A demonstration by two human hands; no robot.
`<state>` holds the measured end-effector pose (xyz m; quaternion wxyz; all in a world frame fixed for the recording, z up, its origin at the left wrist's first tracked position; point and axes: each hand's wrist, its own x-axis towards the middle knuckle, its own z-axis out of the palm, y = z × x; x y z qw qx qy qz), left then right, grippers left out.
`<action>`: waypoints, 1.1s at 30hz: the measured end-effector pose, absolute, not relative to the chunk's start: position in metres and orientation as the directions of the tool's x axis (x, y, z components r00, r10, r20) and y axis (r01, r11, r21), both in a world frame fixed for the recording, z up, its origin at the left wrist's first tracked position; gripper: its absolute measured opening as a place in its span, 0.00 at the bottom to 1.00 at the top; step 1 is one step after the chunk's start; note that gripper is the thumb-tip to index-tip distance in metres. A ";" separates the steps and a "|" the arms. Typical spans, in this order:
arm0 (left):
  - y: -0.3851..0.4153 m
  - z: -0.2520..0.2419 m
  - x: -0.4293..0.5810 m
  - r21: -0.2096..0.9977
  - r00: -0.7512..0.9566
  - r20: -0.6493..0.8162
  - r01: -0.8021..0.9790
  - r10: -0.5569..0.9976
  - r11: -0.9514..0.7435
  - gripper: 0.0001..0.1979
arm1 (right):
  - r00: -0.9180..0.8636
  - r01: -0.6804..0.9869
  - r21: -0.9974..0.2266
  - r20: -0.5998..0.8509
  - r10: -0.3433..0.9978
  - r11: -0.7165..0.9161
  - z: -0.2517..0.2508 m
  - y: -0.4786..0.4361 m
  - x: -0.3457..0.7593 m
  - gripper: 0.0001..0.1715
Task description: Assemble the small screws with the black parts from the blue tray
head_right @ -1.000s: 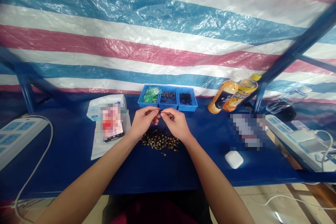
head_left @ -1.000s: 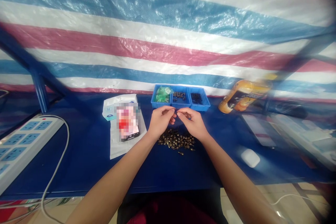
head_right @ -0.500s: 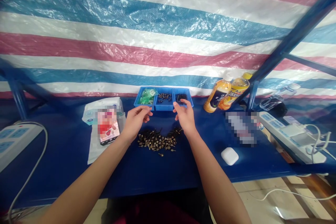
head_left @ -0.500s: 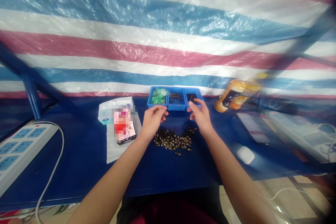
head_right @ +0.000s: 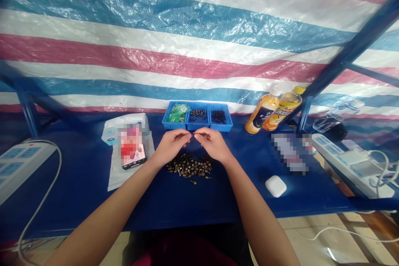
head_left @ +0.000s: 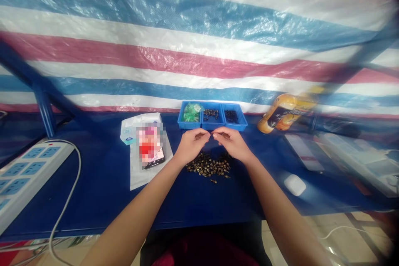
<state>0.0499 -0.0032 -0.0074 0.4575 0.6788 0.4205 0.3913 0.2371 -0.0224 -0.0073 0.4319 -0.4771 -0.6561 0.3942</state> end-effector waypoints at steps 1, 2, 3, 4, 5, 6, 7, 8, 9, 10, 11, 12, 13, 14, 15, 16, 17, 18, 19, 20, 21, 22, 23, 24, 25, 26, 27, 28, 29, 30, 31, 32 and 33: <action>-0.004 -0.006 0.050 0.952 0.343 0.140 0.210 0.929 -0.221 0.12 | -0.171 0.262 -0.938 0.185 0.968 0.226 -0.009 -0.022 0.236 0.15; -0.004 -0.005 0.050 0.955 0.344 0.132 0.206 0.929 -0.212 0.13 | -0.167 0.240 -0.946 0.179 0.970 0.216 -0.010 -0.021 0.236 0.15; -0.005 -0.004 0.051 0.959 0.345 0.125 0.199 0.930 -0.202 0.13 | -0.162 0.227 -0.952 0.171 0.972 0.205 -0.012 -0.020 0.235 0.16; -0.006 -0.003 0.051 0.962 0.345 0.117 0.192 0.931 -0.192 0.14 | -0.153 0.223 -0.956 0.160 0.975 0.191 -0.014 -0.018 0.235 0.18; -0.007 -0.002 0.052 0.965 0.344 0.111 0.187 0.932 -0.183 0.14 | -0.138 0.225 -0.959 0.145 0.980 0.174 -0.016 -0.017 0.236 0.20; -0.007 -0.001 0.052 0.967 0.341 0.106 0.185 0.934 -0.177 0.15 | -0.118 0.228 -0.962 0.127 0.985 0.152 -0.017 -0.016 0.236 0.23; -0.008 -0.001 0.052 0.968 0.337 0.101 0.185 0.936 -0.171 0.15 | -0.088 0.224 -0.966 0.110 0.990 0.127 -0.018 -0.014 0.237 0.25; -0.008 -0.002 0.052 0.968 0.333 0.097 0.187 0.938 -0.167 0.15 | -0.044 0.204 -0.973 0.098 0.994 0.105 -0.019 -0.013 0.239 0.26; -0.007 -0.002 0.052 0.968 0.330 0.092 0.192 0.939 -0.162 0.14 | 0.017 0.168 -0.982 0.096 0.995 0.092 -0.019 -0.012 0.241 0.26; -0.007 -0.003 0.052 0.967 0.327 0.088 0.196 0.941 -0.159 0.14 | 0.091 0.119 -0.989 0.102 0.991 0.091 -0.018 -0.011 0.243 0.25; -0.006 -0.004 0.051 0.967 0.324 0.086 0.201 0.942 -0.158 0.14 | 0.171 0.068 -0.993 0.112 0.979 0.101 -0.018 -0.010 0.245 0.22; -0.005 -0.005 0.051 0.965 0.322 0.085 0.207 0.943 -0.158 0.13 | 0.244 0.025 -0.993 0.120 0.962 0.117 -0.017 -0.009 0.247 0.21; -0.004 -0.006 0.050 0.964 0.322 0.085 0.214 0.943 -0.160 0.13 | 0.306 -0.003 -0.991 0.126 0.944 0.133 -0.016 -0.008 0.249 0.22; -0.003 -0.007 0.050 0.961 0.321 0.087 0.221 0.943 -0.164 0.13 | 0.351 -0.013 -0.989 0.131 0.927 0.145 -0.015 -0.008 0.251 0.26; -0.003 -0.008 0.049 0.959 0.320 0.089 0.227 0.943 -0.168 0.13 | 0.376 -0.005 -0.989 0.136 0.917 0.148 -0.015 -0.007 0.253 0.29; -0.002 -0.008 0.049 0.957 0.320 0.091 0.233 0.943 -0.172 0.13 | 0.382 0.017 -0.989 0.142 0.913 0.147 -0.014 -0.007 0.254 0.29; -0.002 -0.008 0.048 0.955 0.319 0.094 0.240 0.943 -0.176 0.13 | 0.371 0.051 -0.988 0.152 0.916 0.143 -0.014 -0.008 0.255 0.28; -0.002 -0.008 0.048 0.951 0.317 0.100 0.248 0.943 -0.184 0.13 | 0.338 0.097 -0.986 0.163 0.927 0.138 -0.014 -0.008 0.256 0.26; -0.002 -0.008 0.047 0.946 0.315 0.110 0.259 0.943 -0.197 0.13 | 0.279 0.157 -0.978 0.175 0.944 0.135 -0.014 -0.009 0.256 0.23; -0.002 -0.007 0.046 0.938 0.315 0.123 0.274 0.941 -0.214 0.13 | 0.195 0.229 -0.963 0.186 0.963 0.140 -0.013 -0.011 0.256 0.21; -0.002 -0.006 0.046 0.925 0.316 0.139 0.296 0.939 -0.237 0.13 | 0.096 0.308 -0.938 0.197 0.976 0.159 -0.013 -0.012 0.255 0.19; -0.002 -0.006 0.045 0.909 0.315 0.158 0.325 0.936 -0.263 0.12 | -0.010 0.391 -0.900 0.206 0.978 0.194 -0.012 -0.015 0.255 0.18; -0.002 -0.006 0.044 0.889 0.315 0.175 0.357 0.933 -0.287 0.11 | -0.111 0.472 -0.848 0.215 0.970 0.242 -0.011 -0.017 0.254 0.16; -0.003 -0.005 0.044 0.869 0.315 0.188 0.388 0.930 -0.307 0.11 | -0.199 0.546 -0.785 0.219 0.955 0.294 -0.010 -0.019 0.254 0.16; -0.003 -0.005 0.043 0.850 0.313 0.197 0.417 0.929 -0.321 0.11 | -0.266 0.608 -0.718 0.217 0.939 0.338 -0.010 -0.022 0.253 0.16; -0.003 -0.005 0.043 0.836 0.311 0.202 0.439 0.929 -0.329 0.10 | -0.314 0.657 -0.658 0.205 0.927 0.368 -0.009 -0.024 0.252 0.17; -0.003 -0.005 0.043 0.827 0.308 0.204 0.454 0.929 -0.332 0.10 | -0.348 0.692 -0.611 0.185 0.919 0.385 -0.008 -0.026 0.250 0.18; -0.003 -0.005 0.043 0.822 0.308 0.202 0.463 0.930 -0.332 0.10 | -0.374 0.714 -0.580 0.158 0.914 0.393 -0.007 -0.028 0.249 0.19; -0.003 -0.005 0.043 0.819 0.308 0.200 0.469 0.930 -0.331 0.10 | -0.397 0.725 -0.564 0.128 0.909 0.396 -0.006 -0.030 0.246 0.21; -0.003 -0.005 0.043 0.816 0.309 0.198 0.474 0.930 -0.331 0.10 | -0.420 0.727 -0.558 0.099 0.902 0.400 -0.005 -0.031 0.243 0.22; -0.004 -0.005 0.043 0.813 0.311 0.196 0.479 0.930 -0.332 0.10 | -0.446 0.723 -0.557 0.074 0.892 0.408 -0.004 -0.033 0.240 0.23; -0.004 -0.005 0.044 0.810 0.312 0.196 0.482 0.930 -0.332 0.10 | -0.472 0.717 -0.558 0.054 0.880 0.419 -0.003 -0.035 0.237 0.24; -0.004 -0.005 0.044 0.809 0.311 0.197 0.484 0.930 -0.334 0.10 | -0.494 0.710 -0.558 0.042 0.868 0.431 -0.003 -0.036 0.233 0.26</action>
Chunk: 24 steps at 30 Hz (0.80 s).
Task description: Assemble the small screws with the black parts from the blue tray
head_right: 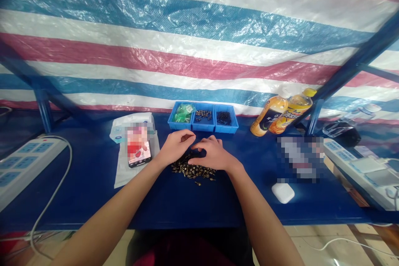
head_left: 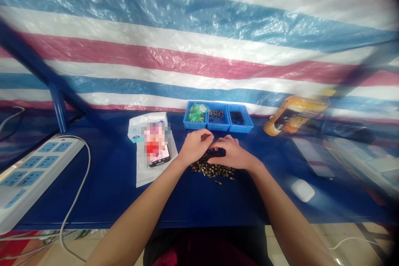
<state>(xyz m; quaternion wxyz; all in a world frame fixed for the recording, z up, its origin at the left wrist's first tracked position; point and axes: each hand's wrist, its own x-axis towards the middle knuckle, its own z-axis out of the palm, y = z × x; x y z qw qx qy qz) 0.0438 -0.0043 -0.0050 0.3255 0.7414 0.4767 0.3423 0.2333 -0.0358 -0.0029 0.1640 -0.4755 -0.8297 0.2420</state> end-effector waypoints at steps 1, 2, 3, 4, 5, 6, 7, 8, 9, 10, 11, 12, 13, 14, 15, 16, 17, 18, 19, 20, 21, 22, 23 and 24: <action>-0.005 -0.005 0.044 0.809 0.310 0.200 0.483 0.929 -0.335 0.10 | -0.513 0.704 -0.555 0.033 0.858 0.442 -0.003 -0.037 0.230 0.27; -0.005 -0.005 0.044 0.810 0.309 0.202 0.480 0.929 -0.336 0.10 | -0.527 0.700 -0.552 0.028 0.849 0.453 -0.003 -0.038 0.227 0.27; -0.005 -0.005 0.044 0.813 0.307 0.205 0.475 0.929 -0.337 0.10 | -0.538 0.697 -0.548 0.026 0.843 0.462 -0.004 -0.038 0.225 0.26; -0.005 -0.005 0.044 0.815 0.307 0.207 0.470 0.929 -0.337 0.10 | -0.543 0.696 -0.545 0.027 0.839 0.468 -0.005 -0.039 0.223 0.24; -0.005 -0.005 0.044 0.817 0.308 0.209 0.467 0.928 -0.339 0.10 | -0.544 0.696 -0.542 0.029 0.839 0.470 -0.006 -0.038 0.222 0.21; -0.004 -0.005 0.044 0.817 0.308 0.210 0.465 0.928 -0.340 0.10 | -0.542 0.697 -0.542 0.033 0.840 0.471 -0.007 -0.038 0.221 0.18; -0.004 -0.005 0.044 0.817 0.308 0.211 0.465 0.928 -0.340 0.10 | -0.538 0.696 -0.542 0.039 0.842 0.470 -0.008 -0.038 0.221 0.16; -0.004 -0.005 0.044 0.816 0.308 0.212 0.466 0.927 -0.342 0.09 | -0.535 0.695 -0.543 0.046 0.844 0.471 -0.008 -0.037 0.221 0.14; -0.004 -0.006 0.044 0.815 0.308 0.214 0.467 0.927 -0.343 0.09 | -0.534 0.693 -0.545 0.054 0.844 0.473 -0.009 -0.037 0.221 0.13; -0.004 -0.006 0.044 0.813 0.309 0.215 0.468 0.926 -0.345 0.09 | -0.534 0.689 -0.546 0.061 0.843 0.476 -0.009 -0.036 0.221 0.12; -0.004 -0.005 0.044 0.812 0.312 0.215 0.470 0.926 -0.347 0.10 | -0.535 0.686 -0.547 0.067 0.842 0.479 -0.008 -0.036 0.222 0.11; -0.004 -0.005 0.044 0.810 0.313 0.215 0.471 0.925 -0.348 0.10 | -0.535 0.684 -0.548 0.071 0.842 0.481 -0.008 -0.035 0.222 0.11; -0.004 -0.005 0.044 0.809 0.314 0.215 0.473 0.925 -0.348 0.10 | -0.536 0.684 -0.547 0.073 0.841 0.483 -0.008 -0.035 0.222 0.11; -0.004 -0.005 0.044 0.808 0.314 0.215 0.474 0.925 -0.349 0.10 | -0.536 0.684 -0.547 0.075 0.841 0.484 -0.009 -0.035 0.222 0.10; -0.004 -0.005 0.044 0.808 0.315 0.215 0.474 0.925 -0.349 0.09 | -0.534 0.684 -0.546 0.078 0.842 0.485 -0.009 -0.034 0.221 0.10; -0.004 -0.005 0.044 0.808 0.316 0.216 0.474 0.924 -0.350 0.09 | -0.532 0.684 -0.545 0.083 0.843 0.486 -0.010 -0.034 0.221 0.10; -0.004 -0.005 0.044 0.808 0.317 0.217 0.473 0.923 -0.352 0.09 | -0.531 0.683 -0.544 0.090 0.843 0.488 -0.012 -0.034 0.221 0.09; -0.004 -0.004 0.044 0.808 0.318 0.218 0.472 0.923 -0.353 0.09 | -0.528 0.682 -0.544 0.097 0.843 0.490 -0.013 -0.033 0.221 0.09; -0.004 -0.004 0.044 0.808 0.317 0.219 0.470 0.923 -0.354 0.09 | -0.525 0.681 -0.544 0.105 0.844 0.491 -0.015 -0.033 0.221 0.09; -0.004 -0.004 0.044 0.809 0.316 0.221 0.468 0.923 -0.354 0.09 | -0.522 0.680 -0.544 0.111 0.846 0.491 -0.016 -0.032 0.221 0.10; -0.004 -0.004 0.044 0.811 0.314 0.223 0.465 0.923 -0.354 0.09 | -0.519 0.678 -0.548 0.115 0.847 0.490 -0.018 -0.031 0.222 0.10; -0.004 -0.004 0.044 0.813 0.311 0.225 0.463 0.924 -0.354 0.09 | -0.515 0.675 -0.553 0.120 0.849 0.488 -0.019 -0.031 0.222 0.10; -0.004 -0.004 0.044 0.815 0.308 0.226 0.460 0.924 -0.353 0.09 | -0.508 0.672 -0.560 0.128 0.852 0.484 -0.020 -0.030 0.223 0.10; -0.003 -0.004 0.044 0.816 0.307 0.227 0.459 0.924 -0.352 0.09 | -0.496 0.670 -0.567 0.138 0.857 0.479 -0.020 -0.029 0.224 0.10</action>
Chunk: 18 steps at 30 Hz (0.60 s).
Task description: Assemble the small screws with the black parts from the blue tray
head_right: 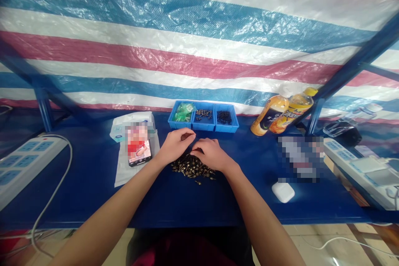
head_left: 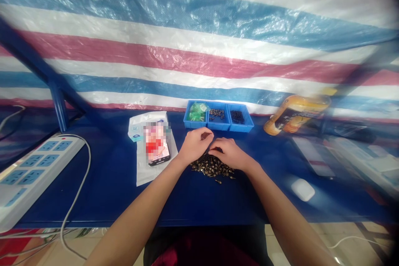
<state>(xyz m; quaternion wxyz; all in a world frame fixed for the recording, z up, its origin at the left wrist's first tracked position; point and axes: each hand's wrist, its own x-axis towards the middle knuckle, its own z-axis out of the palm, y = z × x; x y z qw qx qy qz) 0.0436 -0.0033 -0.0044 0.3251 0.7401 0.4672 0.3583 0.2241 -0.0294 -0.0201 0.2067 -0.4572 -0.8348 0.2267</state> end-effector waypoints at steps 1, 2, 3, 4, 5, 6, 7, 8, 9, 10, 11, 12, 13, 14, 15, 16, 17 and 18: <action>-0.003 -0.005 0.043 0.816 0.307 0.226 0.458 0.924 -0.352 0.10 | -0.483 0.668 -0.575 0.148 0.863 0.473 -0.020 -0.029 0.225 0.09; -0.003 -0.005 0.043 0.817 0.306 0.226 0.458 0.925 -0.351 0.10 | -0.469 0.668 -0.580 0.157 0.869 0.466 -0.020 -0.028 0.226 0.09; -0.003 -0.005 0.043 0.818 0.306 0.226 0.457 0.925 -0.351 0.10 | -0.455 0.669 -0.586 0.165 0.875 0.458 -0.019 -0.028 0.227 0.09; -0.003 -0.005 0.043 0.818 0.306 0.227 0.454 0.924 -0.352 0.09 | -0.442 0.669 -0.592 0.169 0.881 0.449 -0.017 -0.028 0.228 0.09; -0.003 -0.005 0.043 0.819 0.306 0.229 0.453 0.924 -0.353 0.09 | -0.427 0.667 -0.603 0.172 0.888 0.438 -0.016 -0.028 0.229 0.10; -0.003 -0.005 0.043 0.819 0.304 0.231 0.452 0.924 -0.353 0.09 | -0.412 0.662 -0.617 0.173 0.895 0.425 -0.015 -0.028 0.230 0.10; -0.003 -0.004 0.043 0.819 0.302 0.233 0.452 0.924 -0.354 0.10 | -0.393 0.654 -0.637 0.176 0.902 0.409 -0.013 -0.028 0.230 0.11; -0.004 -0.004 0.043 0.818 0.298 0.235 0.453 0.925 -0.354 0.10 | -0.370 0.641 -0.660 0.181 0.911 0.392 -0.012 -0.028 0.231 0.11; -0.004 -0.003 0.043 0.817 0.298 0.236 0.454 0.925 -0.355 0.10 | -0.344 0.624 -0.686 0.189 0.920 0.375 -0.011 -0.027 0.231 0.12; -0.004 -0.002 0.043 0.818 0.303 0.235 0.451 0.923 -0.356 0.11 | -0.320 0.603 -0.712 0.197 0.927 0.359 -0.010 -0.027 0.231 0.12; -0.005 -0.001 0.043 0.823 0.314 0.233 0.441 0.920 -0.359 0.11 | -0.295 0.582 -0.736 0.206 0.933 0.347 -0.009 -0.027 0.232 0.12; -0.005 0.000 0.043 0.831 0.331 0.229 0.424 0.915 -0.361 0.11 | -0.273 0.560 -0.758 0.214 0.938 0.336 -0.009 -0.026 0.232 0.12; -0.005 0.000 0.043 0.840 0.350 0.226 0.402 0.909 -0.364 0.11 | -0.253 0.539 -0.777 0.220 0.942 0.326 -0.009 -0.026 0.232 0.12; -0.005 0.001 0.043 0.851 0.371 0.222 0.378 0.902 -0.365 0.11 | -0.238 0.521 -0.792 0.223 0.945 0.318 -0.009 -0.026 0.233 0.12; -0.005 0.001 0.043 0.861 0.389 0.218 0.355 0.895 -0.364 0.12 | -0.227 0.507 -0.803 0.226 0.947 0.313 -0.009 -0.025 0.233 0.12; -0.005 0.000 0.043 0.870 0.404 0.215 0.334 0.889 -0.362 0.12 | -0.220 0.494 -0.812 0.229 0.948 0.311 -0.009 -0.025 0.233 0.12; -0.004 0.000 0.043 0.879 0.417 0.212 0.313 0.884 -0.359 0.12 | -0.217 0.483 -0.818 0.233 0.948 0.312 -0.009 -0.025 0.234 0.12; -0.003 -0.001 0.043 0.890 0.430 0.207 0.290 0.879 -0.351 0.12 | -0.217 0.474 -0.822 0.237 0.947 0.315 -0.009 -0.026 0.233 0.11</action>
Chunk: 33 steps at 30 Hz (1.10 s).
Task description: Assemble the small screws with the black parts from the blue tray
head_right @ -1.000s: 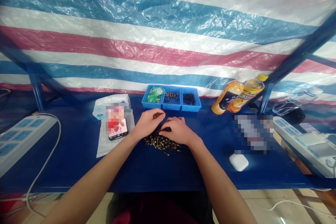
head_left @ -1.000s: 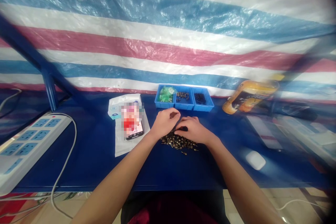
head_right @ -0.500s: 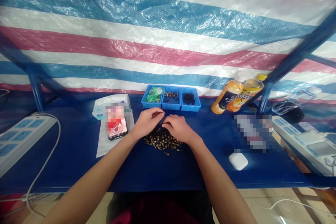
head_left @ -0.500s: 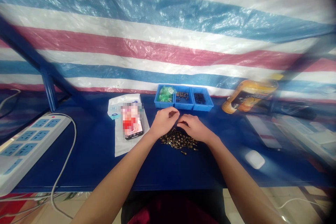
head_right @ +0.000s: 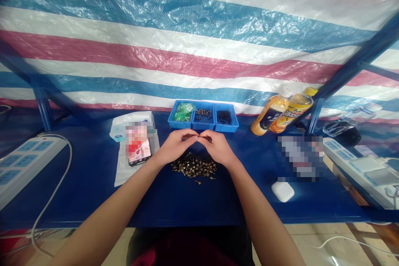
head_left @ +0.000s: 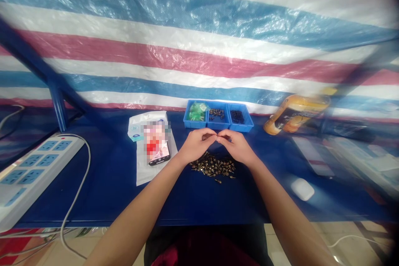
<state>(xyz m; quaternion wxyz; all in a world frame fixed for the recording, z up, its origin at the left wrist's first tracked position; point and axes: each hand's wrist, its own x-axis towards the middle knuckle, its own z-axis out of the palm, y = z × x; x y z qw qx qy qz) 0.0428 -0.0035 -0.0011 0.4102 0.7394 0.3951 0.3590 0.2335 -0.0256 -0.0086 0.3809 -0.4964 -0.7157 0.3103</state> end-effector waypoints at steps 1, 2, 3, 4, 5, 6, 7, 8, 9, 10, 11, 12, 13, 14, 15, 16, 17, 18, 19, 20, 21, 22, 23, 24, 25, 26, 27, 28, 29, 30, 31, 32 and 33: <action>-0.003 -0.002 0.043 0.903 0.440 0.199 0.265 0.876 -0.339 0.12 | -0.216 0.467 -0.825 0.241 0.946 0.317 -0.008 -0.026 0.233 0.11; -0.002 -0.003 0.042 0.916 0.446 0.190 0.239 0.875 -0.321 0.12 | -0.214 0.463 -0.827 0.244 0.946 0.319 -0.008 -0.026 0.233 0.11; -0.001 -0.004 0.042 0.929 0.449 0.178 0.215 0.876 -0.300 0.12 | -0.211 0.462 -0.828 0.247 0.946 0.319 -0.008 -0.027 0.232 0.12; -0.001 -0.004 0.042 0.942 0.449 0.163 0.195 0.878 -0.275 0.12 | -0.206 0.462 -0.827 0.250 0.946 0.319 -0.008 -0.027 0.232 0.12; 0.000 -0.004 0.042 0.952 0.447 0.146 0.179 0.883 -0.248 0.12 | -0.203 0.464 -0.826 0.252 0.946 0.319 -0.007 -0.027 0.231 0.12; 0.000 -0.004 0.042 0.960 0.444 0.128 0.167 0.887 -0.222 0.12 | -0.202 0.465 -0.825 0.254 0.946 0.321 -0.007 -0.027 0.231 0.13; 0.000 -0.004 0.042 0.968 0.440 0.111 0.157 0.891 -0.198 0.12 | -0.202 0.463 -0.825 0.257 0.945 0.323 -0.007 -0.028 0.231 0.13; 0.000 -0.004 0.042 0.973 0.437 0.095 0.148 0.894 -0.176 0.11 | -0.203 0.460 -0.826 0.258 0.944 0.325 -0.007 -0.027 0.231 0.12; 0.000 -0.003 0.042 0.978 0.434 0.080 0.142 0.898 -0.156 0.11 | -0.205 0.457 -0.827 0.260 0.944 0.327 -0.007 -0.027 0.231 0.12; 0.001 -0.003 0.042 0.980 0.427 0.068 0.139 0.902 -0.140 0.10 | -0.205 0.453 -0.829 0.262 0.943 0.329 -0.007 -0.027 0.231 0.11; 0.001 -0.003 0.042 0.982 0.419 0.060 0.137 0.906 -0.128 0.10 | -0.203 0.444 -0.834 0.263 0.943 0.328 -0.008 -0.026 0.232 0.11; 0.001 -0.003 0.042 0.983 0.407 0.055 0.136 0.912 -0.120 0.09 | -0.198 0.431 -0.843 0.258 0.946 0.321 -0.009 -0.025 0.232 0.10; 0.001 -0.003 0.042 0.984 0.392 0.053 0.135 0.919 -0.114 0.09 | -0.190 0.411 -0.859 0.248 0.950 0.306 -0.011 -0.024 0.233 0.10; 0.002 -0.003 0.042 0.985 0.374 0.052 0.135 0.926 -0.110 0.08 | -0.180 0.387 -0.877 0.233 0.956 0.286 -0.012 -0.023 0.234 0.10; 0.003 -0.003 0.042 0.985 0.356 0.052 0.135 0.933 -0.106 0.08 | -0.158 0.367 -0.892 0.218 0.963 0.262 -0.014 -0.021 0.236 0.10; 0.003 -0.004 0.042 0.985 0.340 0.051 0.137 0.939 -0.103 0.08 | -0.120 0.361 -0.901 0.210 0.970 0.240 -0.015 -0.020 0.238 0.10; 0.003 -0.004 0.042 0.985 0.327 0.049 0.141 0.944 -0.100 0.08 | -0.069 0.374 -0.900 0.214 0.974 0.224 -0.017 -0.018 0.240 0.10; 0.004 -0.004 0.042 0.984 0.316 0.046 0.147 0.948 -0.097 0.08 | -0.010 0.399 -0.891 0.230 0.973 0.215 -0.018 -0.016 0.242 0.10; 0.004 -0.004 0.042 0.984 0.307 0.043 0.154 0.951 -0.094 0.08 | 0.046 0.429 -0.880 0.249 0.968 0.206 -0.020 -0.015 0.245 0.11; 0.004 -0.004 0.042 0.983 0.299 0.041 0.161 0.953 -0.093 0.08 | 0.097 0.456 -0.869 0.264 0.960 0.193 -0.021 -0.013 0.248 0.11; 0.004 -0.004 0.041 0.981 0.292 0.040 0.169 0.956 -0.093 0.08 | 0.129 0.461 -0.871 0.258 0.958 0.172 -0.021 -0.011 0.250 0.10; 0.004 -0.003 0.041 0.980 0.287 0.040 0.177 0.957 -0.094 0.08 | 0.149 0.450 -0.881 0.236 0.960 0.147 -0.022 -0.010 0.253 0.10; 0.003 -0.004 0.041 0.978 0.286 0.041 0.184 0.957 -0.097 0.08 | 0.161 0.426 -0.896 0.209 0.965 0.123 -0.022 -0.009 0.255 0.09; 0.003 -0.004 0.041 0.976 0.288 0.045 0.190 0.957 -0.103 0.08 | 0.167 0.394 -0.914 0.177 0.970 0.099 -0.022 -0.009 0.257 0.09; 0.003 -0.004 0.040 0.975 0.291 0.049 0.194 0.955 -0.109 0.08 | 0.168 0.359 -0.930 0.148 0.975 0.080 -0.021 -0.009 0.259 0.09; 0.003 -0.004 0.040 0.974 0.294 0.053 0.194 0.954 -0.114 0.08 | 0.164 0.326 -0.943 0.124 0.979 0.065 -0.020 -0.009 0.260 0.10; 0.003 -0.005 0.040 0.974 0.298 0.057 0.193 0.953 -0.119 0.08 | 0.157 0.302 -0.952 0.101 0.982 0.050 -0.019 -0.009 0.261 0.11; 0.003 -0.005 0.041 0.974 0.300 0.061 0.191 0.952 -0.122 0.08 | 0.156 0.295 -0.955 0.082 0.984 0.033 -0.018 -0.009 0.262 0.13; 0.003 -0.005 0.041 0.974 0.301 0.062 0.190 0.952 -0.124 0.08 | 0.162 0.307 -0.951 0.068 0.984 0.015 -0.017 -0.009 0.263 0.15; 0.003 -0.006 0.041 0.974 0.301 0.061 0.190 0.952 -0.122 0.07 | 0.175 0.340 -0.940 0.061 0.983 -0.003 -0.016 -0.009 0.264 0.18; 0.003 -0.006 0.041 0.975 0.301 0.059 0.189 0.952 -0.120 0.07 | 0.188 0.385 -0.923 0.057 0.981 -0.020 -0.016 -0.010 0.265 0.20; 0.004 -0.006 0.041 0.975 0.298 0.056 0.190 0.953 -0.116 0.07 | 0.197 0.429 -0.903 0.051 0.979 -0.039 -0.015 -0.010 0.267 0.23; 0.004 -0.006 0.041 0.975 0.294 0.052 0.192 0.954 -0.112 0.07 | 0.198 0.460 -0.886 0.043 0.979 -0.055 -0.015 -0.010 0.268 0.25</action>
